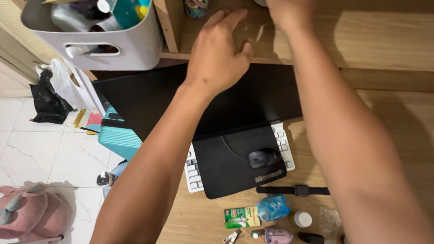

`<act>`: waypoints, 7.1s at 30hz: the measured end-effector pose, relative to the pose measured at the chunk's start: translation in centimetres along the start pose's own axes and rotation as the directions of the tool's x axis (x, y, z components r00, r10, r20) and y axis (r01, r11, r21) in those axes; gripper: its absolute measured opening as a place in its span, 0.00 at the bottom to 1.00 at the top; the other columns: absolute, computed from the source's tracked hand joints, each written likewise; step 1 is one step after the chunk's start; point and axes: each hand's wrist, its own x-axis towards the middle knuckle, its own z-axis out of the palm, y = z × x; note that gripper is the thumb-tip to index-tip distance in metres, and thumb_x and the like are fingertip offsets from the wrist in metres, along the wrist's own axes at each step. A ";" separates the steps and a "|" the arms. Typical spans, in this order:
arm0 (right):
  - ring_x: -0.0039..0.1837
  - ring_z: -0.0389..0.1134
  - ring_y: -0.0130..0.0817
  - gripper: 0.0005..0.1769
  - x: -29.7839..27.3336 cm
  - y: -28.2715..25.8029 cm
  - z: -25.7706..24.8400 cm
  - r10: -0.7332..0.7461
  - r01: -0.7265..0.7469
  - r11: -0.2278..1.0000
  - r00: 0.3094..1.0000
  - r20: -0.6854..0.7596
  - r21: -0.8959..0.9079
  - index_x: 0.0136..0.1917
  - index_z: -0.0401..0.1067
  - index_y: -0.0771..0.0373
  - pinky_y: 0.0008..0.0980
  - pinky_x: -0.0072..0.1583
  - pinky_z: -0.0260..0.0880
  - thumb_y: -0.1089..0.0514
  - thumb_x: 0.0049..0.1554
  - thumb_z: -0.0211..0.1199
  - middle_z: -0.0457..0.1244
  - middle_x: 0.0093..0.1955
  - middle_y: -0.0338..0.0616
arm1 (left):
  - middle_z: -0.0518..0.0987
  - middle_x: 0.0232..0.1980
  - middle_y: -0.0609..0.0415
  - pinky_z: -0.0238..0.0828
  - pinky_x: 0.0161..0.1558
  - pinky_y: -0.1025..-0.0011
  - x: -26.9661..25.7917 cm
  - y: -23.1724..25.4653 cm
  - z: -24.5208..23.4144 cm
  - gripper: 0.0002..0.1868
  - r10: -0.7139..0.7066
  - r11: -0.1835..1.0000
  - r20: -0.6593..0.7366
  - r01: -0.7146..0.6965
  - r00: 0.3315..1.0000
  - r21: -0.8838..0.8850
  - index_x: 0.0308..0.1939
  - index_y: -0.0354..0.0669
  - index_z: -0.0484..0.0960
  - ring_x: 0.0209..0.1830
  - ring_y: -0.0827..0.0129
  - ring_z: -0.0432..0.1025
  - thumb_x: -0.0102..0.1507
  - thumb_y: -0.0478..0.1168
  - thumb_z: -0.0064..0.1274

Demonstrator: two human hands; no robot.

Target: The person sprays a cleaning solution onto a wooden shelf and wipes it with a cloth. They then move a storage basket and various bottles to the shelf, arranging them neatly. The person also handles a small glass jar and places it on the shelf.

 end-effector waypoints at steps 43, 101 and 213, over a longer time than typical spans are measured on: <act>0.62 0.68 0.44 0.17 -45.3 10.3 -9.3 0.261 0.229 0.832 0.642 0.721 -0.506 0.51 0.78 0.54 0.46 0.65 0.66 0.65 0.48 0.59 0.69 0.56 0.42 | 0.81 0.57 0.37 0.72 0.58 0.64 -37.7 -6.8 15.3 0.34 -0.424 0.778 0.729 0.628 0.537 -0.011 0.65 0.41 0.75 0.56 0.54 0.77 0.56 0.43 0.66; 0.67 0.58 0.57 0.32 -5.1 25.1 -45.6 -0.369 0.048 0.763 0.851 -0.373 -0.645 0.62 0.72 0.62 0.50 0.67 0.61 0.65 0.47 0.81 0.57 0.63 0.55 | 0.85 0.55 0.52 0.77 0.50 0.67 -3.3 22.0 28.6 0.14 0.057 0.810 0.448 0.221 0.892 -0.544 0.55 0.45 0.82 0.53 0.66 0.79 0.66 0.42 0.56; 0.53 0.71 0.30 0.25 -25.8 16.4 -41.4 0.440 -0.457 0.889 0.853 0.280 -0.003 0.63 0.68 0.61 0.32 0.53 0.74 0.67 0.53 0.67 0.68 0.54 0.45 | 0.80 0.57 0.52 0.72 0.62 0.67 -4.7 21.2 26.1 0.29 0.020 0.483 0.513 0.441 0.858 -0.757 0.67 0.36 0.71 0.58 0.69 0.74 0.63 0.34 0.63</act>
